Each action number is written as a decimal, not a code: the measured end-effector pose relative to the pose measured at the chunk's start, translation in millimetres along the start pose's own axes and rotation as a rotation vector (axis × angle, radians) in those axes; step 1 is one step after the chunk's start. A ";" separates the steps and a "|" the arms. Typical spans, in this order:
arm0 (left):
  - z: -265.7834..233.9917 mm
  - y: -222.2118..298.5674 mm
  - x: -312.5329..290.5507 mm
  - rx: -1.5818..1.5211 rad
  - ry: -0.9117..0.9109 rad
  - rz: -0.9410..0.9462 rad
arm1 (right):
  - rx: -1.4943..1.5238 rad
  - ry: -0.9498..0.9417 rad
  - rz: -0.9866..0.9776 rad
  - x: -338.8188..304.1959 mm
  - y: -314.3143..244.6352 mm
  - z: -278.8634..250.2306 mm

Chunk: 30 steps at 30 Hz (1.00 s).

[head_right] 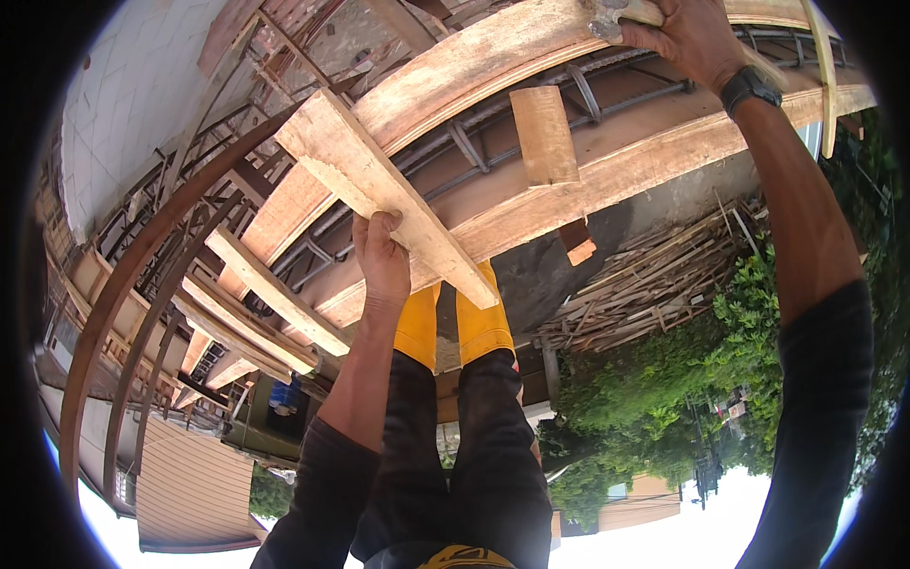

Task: The person hammers nails into wooden planks to assemble formwork around a rebar-reinforced concrete structure at a construction site.

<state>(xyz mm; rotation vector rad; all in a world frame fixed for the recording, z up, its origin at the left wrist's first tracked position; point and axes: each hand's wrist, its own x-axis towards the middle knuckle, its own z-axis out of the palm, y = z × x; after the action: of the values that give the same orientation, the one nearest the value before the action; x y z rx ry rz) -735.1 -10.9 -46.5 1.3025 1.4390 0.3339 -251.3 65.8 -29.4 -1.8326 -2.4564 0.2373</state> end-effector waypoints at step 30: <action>45.3 53.2 3.4 -0.820 0.130 -0.186 | -0.040 0.040 -0.084 -8.2 40.1 25.9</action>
<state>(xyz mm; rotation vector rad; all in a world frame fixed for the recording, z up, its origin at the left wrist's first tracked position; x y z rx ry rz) -669.5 -9.1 -22.5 0.4860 1.2997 0.7931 -214.8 67.0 -61.1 -1.7259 -2.5216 0.1461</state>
